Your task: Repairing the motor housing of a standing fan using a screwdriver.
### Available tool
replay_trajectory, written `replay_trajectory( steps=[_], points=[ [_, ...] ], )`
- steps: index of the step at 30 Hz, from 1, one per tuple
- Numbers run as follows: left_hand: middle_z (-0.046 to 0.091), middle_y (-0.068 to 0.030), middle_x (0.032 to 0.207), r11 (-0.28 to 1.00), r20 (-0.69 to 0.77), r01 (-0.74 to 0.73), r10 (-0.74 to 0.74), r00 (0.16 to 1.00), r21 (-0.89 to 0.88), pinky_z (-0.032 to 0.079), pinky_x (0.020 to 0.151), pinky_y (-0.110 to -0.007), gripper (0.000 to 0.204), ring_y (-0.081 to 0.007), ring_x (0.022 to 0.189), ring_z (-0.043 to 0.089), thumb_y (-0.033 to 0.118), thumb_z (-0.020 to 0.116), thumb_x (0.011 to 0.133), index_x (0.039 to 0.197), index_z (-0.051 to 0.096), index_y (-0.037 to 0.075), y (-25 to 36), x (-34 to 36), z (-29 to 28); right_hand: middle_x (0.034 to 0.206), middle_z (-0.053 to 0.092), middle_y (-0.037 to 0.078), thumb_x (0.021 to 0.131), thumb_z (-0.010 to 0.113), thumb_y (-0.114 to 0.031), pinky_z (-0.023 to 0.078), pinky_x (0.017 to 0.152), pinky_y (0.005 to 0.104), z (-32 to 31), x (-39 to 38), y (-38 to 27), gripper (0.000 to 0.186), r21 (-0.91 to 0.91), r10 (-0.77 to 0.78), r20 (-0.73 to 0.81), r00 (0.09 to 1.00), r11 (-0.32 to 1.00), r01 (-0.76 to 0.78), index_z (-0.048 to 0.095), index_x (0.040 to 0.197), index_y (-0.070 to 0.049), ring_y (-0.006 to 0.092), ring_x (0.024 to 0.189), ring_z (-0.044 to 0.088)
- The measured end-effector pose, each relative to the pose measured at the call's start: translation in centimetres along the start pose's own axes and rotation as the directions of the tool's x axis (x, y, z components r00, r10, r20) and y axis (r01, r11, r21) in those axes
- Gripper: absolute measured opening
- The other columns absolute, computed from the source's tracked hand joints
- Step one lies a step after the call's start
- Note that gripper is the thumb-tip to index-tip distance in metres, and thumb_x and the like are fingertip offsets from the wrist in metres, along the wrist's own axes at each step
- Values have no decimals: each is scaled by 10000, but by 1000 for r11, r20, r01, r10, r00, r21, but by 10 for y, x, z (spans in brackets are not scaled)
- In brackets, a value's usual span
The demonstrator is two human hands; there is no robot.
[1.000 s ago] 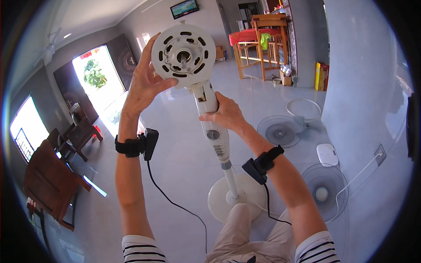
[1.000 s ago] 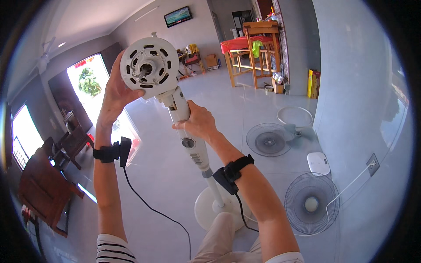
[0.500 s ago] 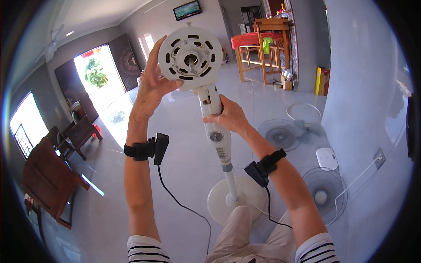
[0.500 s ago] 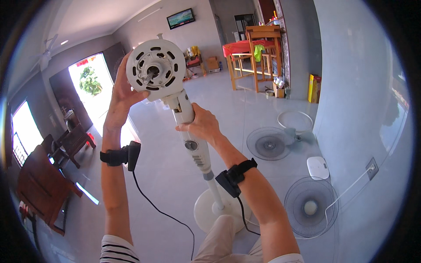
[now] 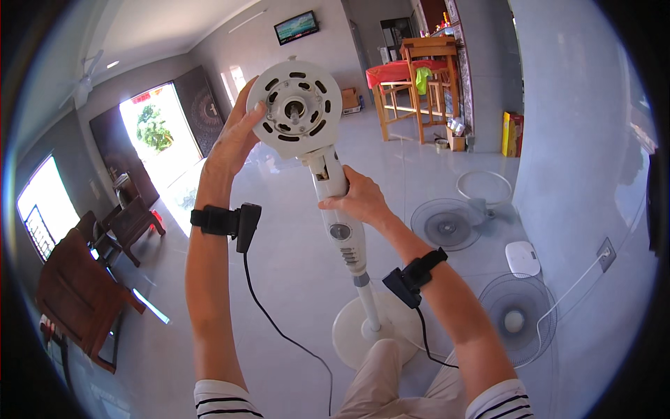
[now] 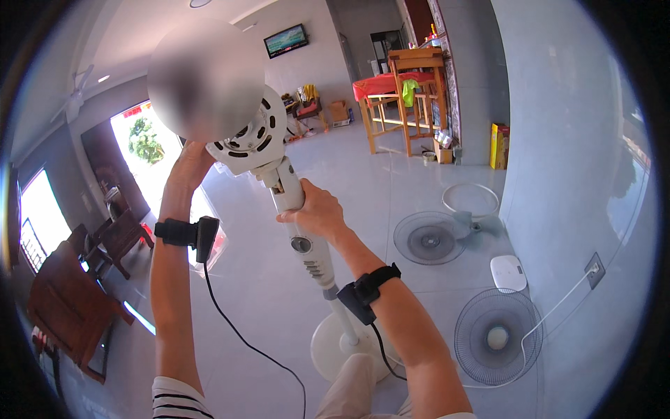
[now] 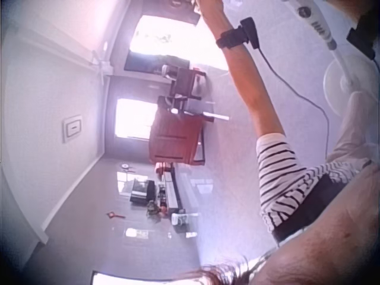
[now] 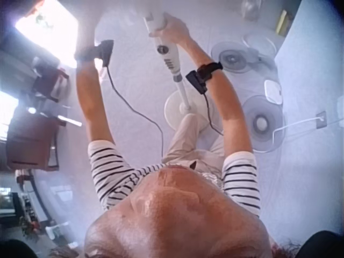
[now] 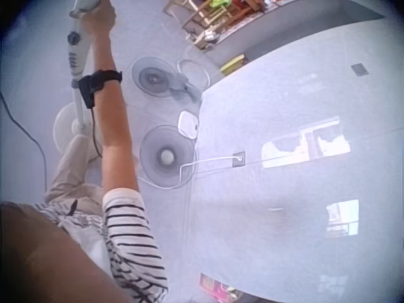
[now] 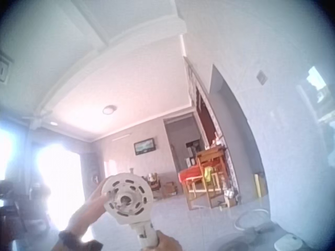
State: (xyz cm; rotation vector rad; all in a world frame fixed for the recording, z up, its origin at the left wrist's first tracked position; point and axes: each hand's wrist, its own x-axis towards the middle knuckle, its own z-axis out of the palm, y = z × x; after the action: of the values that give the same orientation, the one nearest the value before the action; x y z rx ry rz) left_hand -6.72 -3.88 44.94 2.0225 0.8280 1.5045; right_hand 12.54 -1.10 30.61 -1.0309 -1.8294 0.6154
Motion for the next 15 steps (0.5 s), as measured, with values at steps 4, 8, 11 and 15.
replay_trajectory(
  steps=[4,8,11,15],
  points=[
    [409,-158,1334,999,92,11,-7,996,-50,338,1009,-481,940,-287,1257,384,492,699,679,1406,256,93,-3,8,-3,949,665,88,586,783,-382,480,802,376,2,3,4,610,16,-9,0,1000,1000,9,545,1087,-128,273,917,630],
    [464,-129,1284,991,118,60,-46,992,-120,354,993,-455,876,-261,1198,435,387,699,661,1386,300,99,-7,10,-1,949,664,92,580,785,-380,479,803,378,3,6,7,617,23,-22,-14,1000,999,22,545,1087,-124,277,914,629],
    [480,-121,1264,989,77,25,-14,997,-148,352,995,-441,872,-257,1180,450,350,701,642,1382,310,104,-7,7,0,947,662,98,582,784,-376,478,799,379,2,4,5,613,21,-43,-25,999,999,43,545,1082,-116,280,903,630],
    [486,-114,1255,992,61,-19,27,998,-126,343,1003,-418,879,-256,1178,452,316,707,613,1377,324,110,-1,0,1,942,661,105,590,781,-371,479,792,379,0,0,2,601,20,-55,-6,998,998,55,544,1076,-108,283,889,632]
  ],
)
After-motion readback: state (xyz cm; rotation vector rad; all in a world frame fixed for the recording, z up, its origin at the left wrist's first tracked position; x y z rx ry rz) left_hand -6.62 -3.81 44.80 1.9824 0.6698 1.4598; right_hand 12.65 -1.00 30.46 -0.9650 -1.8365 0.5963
